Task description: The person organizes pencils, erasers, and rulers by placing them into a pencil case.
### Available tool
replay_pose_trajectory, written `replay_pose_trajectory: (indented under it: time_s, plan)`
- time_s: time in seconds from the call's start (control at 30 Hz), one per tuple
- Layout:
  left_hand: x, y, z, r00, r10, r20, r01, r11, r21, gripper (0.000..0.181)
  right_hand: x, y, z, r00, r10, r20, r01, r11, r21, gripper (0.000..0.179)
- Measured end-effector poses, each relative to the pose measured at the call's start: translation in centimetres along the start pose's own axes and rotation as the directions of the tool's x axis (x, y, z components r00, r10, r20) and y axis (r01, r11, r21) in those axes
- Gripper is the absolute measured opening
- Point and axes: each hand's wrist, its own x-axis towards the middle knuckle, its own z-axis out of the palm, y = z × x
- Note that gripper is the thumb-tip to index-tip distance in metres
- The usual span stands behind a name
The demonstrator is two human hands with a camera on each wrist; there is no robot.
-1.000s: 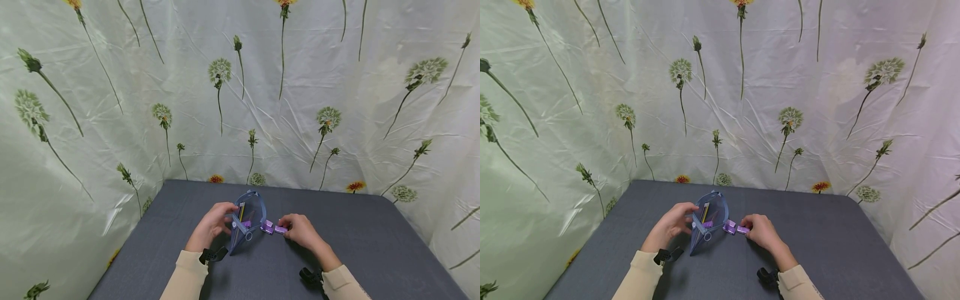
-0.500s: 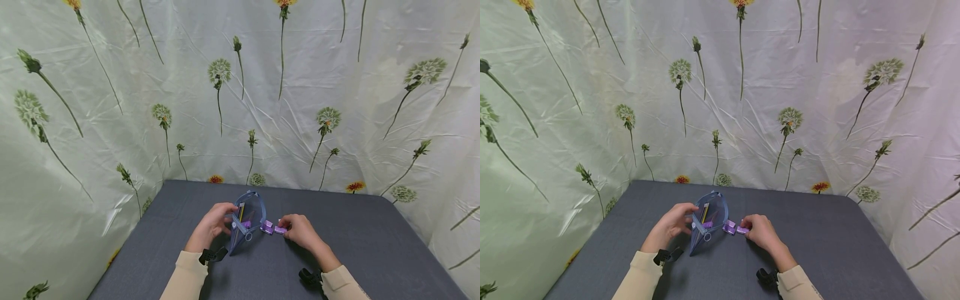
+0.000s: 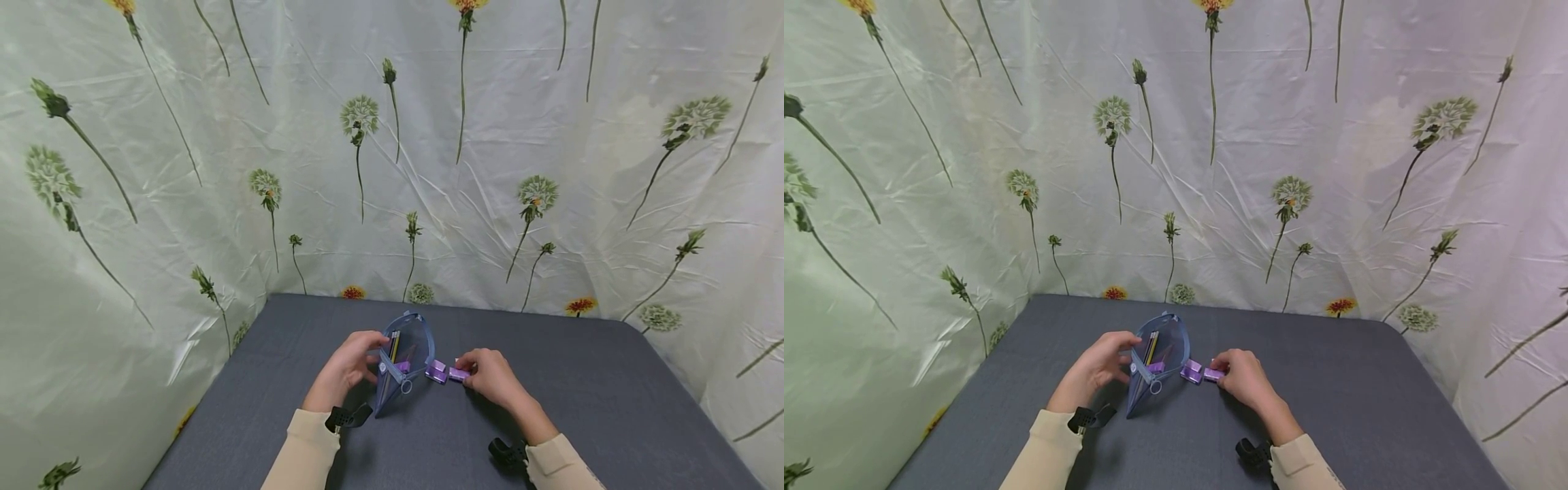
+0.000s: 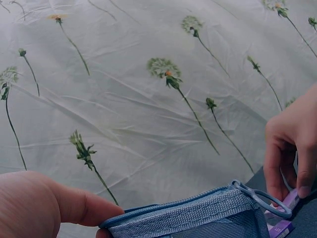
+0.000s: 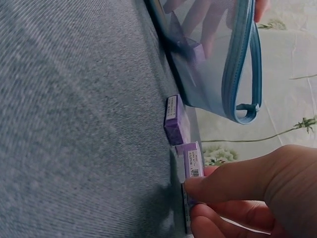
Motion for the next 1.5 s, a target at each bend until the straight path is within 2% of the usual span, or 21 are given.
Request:
replay_pose_trajectory:
  time_s: [0.37,0.67,0.93,1.5]
  plan:
    - [-0.3,0.0,0.0,1.000,0.002,0.008,-0.002,1.000,-0.010,0.011,0.0,-0.5,-0.5,1.000,-0.012,-0.004,0.012,1.000,0.019,0.027]
    - [-0.1,0.1,-0.1,1.000,0.005,0.012,-0.005,1.000,0.000,0.013,0.3,-1.0,-1.4,0.998,-0.066,-0.002,0.066,0.998,0.004,0.026]
    - [-0.1,-0.1,-0.1,1.000,0.016,0.026,-0.016,1.000,0.005,0.013,0.3,-1.5,-2.0,0.997,-0.082,-0.011,0.082,0.997,0.005,0.025]
    - [0.0,-0.1,-0.1,1.000,0.001,0.016,-0.001,1.000,0.009,0.015,1.2,-3.8,-2.8,0.993,-0.117,-0.005,0.117,0.993,0.019,0.025]
